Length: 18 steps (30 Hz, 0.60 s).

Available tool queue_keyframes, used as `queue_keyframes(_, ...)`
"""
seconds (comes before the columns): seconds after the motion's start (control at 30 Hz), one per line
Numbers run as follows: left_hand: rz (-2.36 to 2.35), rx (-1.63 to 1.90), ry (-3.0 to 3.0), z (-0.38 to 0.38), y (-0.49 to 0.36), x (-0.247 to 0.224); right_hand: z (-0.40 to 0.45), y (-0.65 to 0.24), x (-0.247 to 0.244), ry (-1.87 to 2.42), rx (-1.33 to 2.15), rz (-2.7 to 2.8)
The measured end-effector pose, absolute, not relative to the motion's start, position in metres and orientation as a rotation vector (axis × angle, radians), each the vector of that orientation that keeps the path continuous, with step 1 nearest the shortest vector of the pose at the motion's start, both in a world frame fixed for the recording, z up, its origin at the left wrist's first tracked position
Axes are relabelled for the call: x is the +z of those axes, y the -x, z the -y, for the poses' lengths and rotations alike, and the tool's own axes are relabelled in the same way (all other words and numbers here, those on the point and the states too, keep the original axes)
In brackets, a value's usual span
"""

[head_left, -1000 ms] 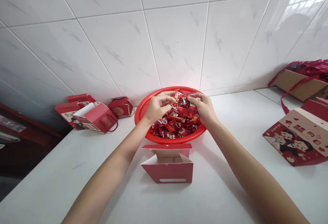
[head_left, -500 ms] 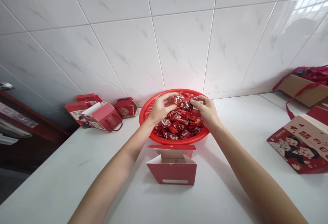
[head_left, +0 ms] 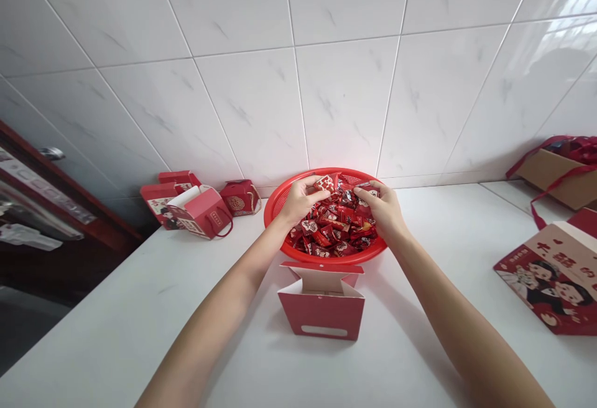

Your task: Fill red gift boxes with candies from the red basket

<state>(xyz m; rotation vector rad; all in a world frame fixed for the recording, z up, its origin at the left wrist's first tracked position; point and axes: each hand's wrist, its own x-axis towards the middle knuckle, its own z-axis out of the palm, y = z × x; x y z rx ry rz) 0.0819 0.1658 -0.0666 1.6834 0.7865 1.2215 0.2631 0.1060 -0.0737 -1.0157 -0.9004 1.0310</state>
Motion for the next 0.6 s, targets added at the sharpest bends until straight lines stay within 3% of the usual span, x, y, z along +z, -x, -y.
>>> queue_keyframes(0.6, -0.775, 0.895, -1.785, -0.1603, -0.0786, -0.0604, -0.1104, -0.2639, -0.0809, 1.115, 0.81, 1.166)
